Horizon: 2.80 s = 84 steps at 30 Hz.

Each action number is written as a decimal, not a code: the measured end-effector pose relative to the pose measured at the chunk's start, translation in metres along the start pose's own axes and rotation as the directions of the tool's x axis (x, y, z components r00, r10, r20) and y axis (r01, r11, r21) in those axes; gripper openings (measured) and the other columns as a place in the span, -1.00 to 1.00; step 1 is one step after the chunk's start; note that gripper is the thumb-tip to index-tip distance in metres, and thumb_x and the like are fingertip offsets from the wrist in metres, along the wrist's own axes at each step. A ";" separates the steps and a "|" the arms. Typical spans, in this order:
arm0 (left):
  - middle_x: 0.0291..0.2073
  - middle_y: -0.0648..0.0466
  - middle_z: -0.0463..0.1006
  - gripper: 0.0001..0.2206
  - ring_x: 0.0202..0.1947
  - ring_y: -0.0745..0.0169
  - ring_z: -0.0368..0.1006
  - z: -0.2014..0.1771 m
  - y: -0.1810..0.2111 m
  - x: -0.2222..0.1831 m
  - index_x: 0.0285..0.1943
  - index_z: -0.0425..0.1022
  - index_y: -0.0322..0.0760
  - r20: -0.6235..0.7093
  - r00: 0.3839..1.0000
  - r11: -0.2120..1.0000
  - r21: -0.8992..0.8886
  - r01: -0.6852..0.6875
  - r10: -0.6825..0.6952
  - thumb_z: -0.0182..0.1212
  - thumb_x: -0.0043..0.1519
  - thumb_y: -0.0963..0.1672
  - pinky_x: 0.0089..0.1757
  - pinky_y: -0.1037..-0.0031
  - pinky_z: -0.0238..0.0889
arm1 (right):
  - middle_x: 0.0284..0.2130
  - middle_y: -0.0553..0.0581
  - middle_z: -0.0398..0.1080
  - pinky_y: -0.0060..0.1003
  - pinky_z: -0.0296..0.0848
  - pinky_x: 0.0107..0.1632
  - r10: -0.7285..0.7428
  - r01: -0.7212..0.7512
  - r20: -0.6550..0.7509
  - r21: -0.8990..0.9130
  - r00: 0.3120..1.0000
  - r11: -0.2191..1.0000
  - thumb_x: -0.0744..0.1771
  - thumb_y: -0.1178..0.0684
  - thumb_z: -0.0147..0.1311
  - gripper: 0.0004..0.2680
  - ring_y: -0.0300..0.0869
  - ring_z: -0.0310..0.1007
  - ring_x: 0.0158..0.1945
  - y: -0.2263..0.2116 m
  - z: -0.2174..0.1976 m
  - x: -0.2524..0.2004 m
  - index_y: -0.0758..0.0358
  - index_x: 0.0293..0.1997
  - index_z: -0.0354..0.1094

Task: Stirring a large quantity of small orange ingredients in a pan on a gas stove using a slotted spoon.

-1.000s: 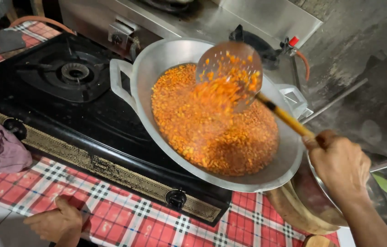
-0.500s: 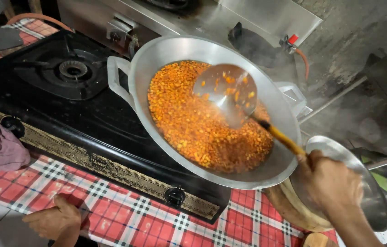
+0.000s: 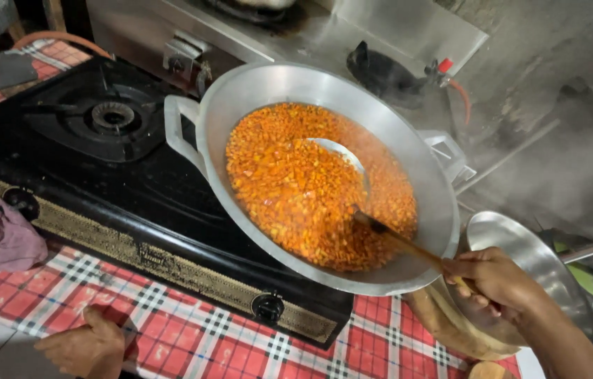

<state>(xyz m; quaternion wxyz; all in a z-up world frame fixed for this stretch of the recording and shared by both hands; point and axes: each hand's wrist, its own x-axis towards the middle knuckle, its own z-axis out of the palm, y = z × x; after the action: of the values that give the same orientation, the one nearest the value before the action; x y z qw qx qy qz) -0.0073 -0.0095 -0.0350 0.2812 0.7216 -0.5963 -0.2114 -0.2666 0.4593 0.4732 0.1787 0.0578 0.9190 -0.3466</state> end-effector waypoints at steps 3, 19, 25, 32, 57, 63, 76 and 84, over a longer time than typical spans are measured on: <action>0.45 -0.77 -0.05 -0.05 0.45 -0.82 -0.03 -0.018 0.009 -0.003 0.50 -0.45 -0.74 0.146 0.987 0.996 -0.046 0.078 -0.071 -0.39 0.49 0.29 0.30 -0.33 -0.14 | -0.74 0.23 0.27 -0.29 -0.21 -0.74 0.024 -0.023 -0.032 0.013 0.999 1.000 0.36 0.05 0.23 -0.75 -0.16 -0.03 -0.79 -0.009 0.000 -0.003 0.43 -0.49 0.45; 0.42 -0.70 0.09 0.02 0.38 -0.71 0.14 0.001 -0.002 -0.002 0.51 -0.39 -0.75 0.007 1.000 0.998 0.055 0.023 -0.024 -0.54 0.44 0.37 0.21 -0.28 0.02 | -0.75 0.17 0.11 -0.22 -0.08 -0.60 -0.320 0.329 -0.202 0.010 0.926 0.944 0.29 0.11 0.24 -0.71 -0.17 -0.04 -0.68 -0.070 0.038 0.024 0.30 -0.65 0.19; 0.47 -0.70 -0.01 -0.01 0.46 -0.71 0.04 0.000 -0.005 -0.003 0.50 -0.49 -0.72 0.065 0.998 0.999 0.030 0.016 -0.018 -0.54 0.46 0.34 0.24 -0.30 -0.03 | -0.40 0.25 0.45 0.01 0.22 -0.20 -0.298 0.108 -0.383 -0.445 0.874 0.889 0.36 -0.06 -0.04 -0.80 0.08 0.33 -0.26 -0.111 0.060 -0.056 0.20 -0.35 0.42; 0.50 -0.65 -0.06 0.03 0.48 -0.69 -0.01 -0.003 -0.001 -0.001 0.52 -0.48 -0.69 0.094 0.993 0.998 -0.016 0.067 -0.066 -0.56 0.40 0.38 0.26 -0.32 -0.07 | -0.18 0.53 0.57 0.24 0.37 0.03 -0.384 -0.042 -0.500 -0.649 0.776 0.760 0.45 -0.17 -0.16 -0.69 0.43 0.54 -0.06 -0.090 0.029 -0.056 0.22 0.02 0.46; 0.44 -0.65 0.12 0.05 0.39 -0.66 0.20 0.015 -0.010 0.000 0.53 -0.38 -0.70 -0.025 0.999 0.996 0.082 0.033 -0.031 -0.65 0.42 0.40 0.16 -0.29 0.11 | 0.14 0.25 0.52 0.03 0.54 0.16 -0.102 -0.304 -0.376 -0.857 0.921 0.416 0.31 -0.12 -0.10 -0.67 0.22 0.55 0.20 -0.019 -0.005 -0.030 0.03 0.13 0.49; 0.44 -0.66 0.12 0.05 0.37 -0.66 0.21 0.007 -0.006 -0.002 0.52 -0.40 -0.72 0.032 0.998 0.997 0.066 0.045 -0.047 -0.62 0.42 0.40 0.14 -0.27 0.12 | 0.03 0.29 0.61 0.09 0.59 0.01 -0.187 -0.345 -0.433 -0.862 0.882 0.371 0.41 -0.24 -0.26 -0.64 0.26 0.62 0.11 -0.018 0.014 -0.034 0.01 0.13 0.48; 0.42 -0.67 0.14 0.06 0.35 -0.67 0.25 0.018 -0.010 0.000 0.54 -0.36 -0.71 -0.047 0.998 0.994 0.103 0.041 -0.036 -0.68 0.41 0.40 0.14 -0.27 0.14 | 0.02 0.08 0.61 -0.04 0.62 0.08 -0.065 -0.315 -0.360 -0.877 0.931 0.362 0.31 -0.23 -0.04 -0.72 0.10 0.60 0.14 -0.039 0.017 -0.057 -0.26 0.06 0.53; 0.32 -0.60 0.31 0.04 0.20 -0.53 0.43 0.024 -0.014 0.001 0.53 -0.27 -0.75 -0.148 0.989 0.974 0.228 0.007 0.028 -0.68 0.49 0.40 0.03 -0.13 0.31 | -0.18 0.07 0.63 -0.13 0.51 -0.04 0.001 -0.270 -0.312 -0.821 0.950 0.503 0.23 -0.25 0.16 -0.75 0.00 0.61 -0.04 -0.066 0.015 -0.068 -0.08 -0.22 0.70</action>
<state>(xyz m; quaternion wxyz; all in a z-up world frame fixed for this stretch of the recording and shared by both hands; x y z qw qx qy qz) -0.0125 -0.0120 -0.0626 0.2415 0.7598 -0.5976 -0.0851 -0.2140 0.4012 0.5290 0.0832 0.0818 0.9772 0.1774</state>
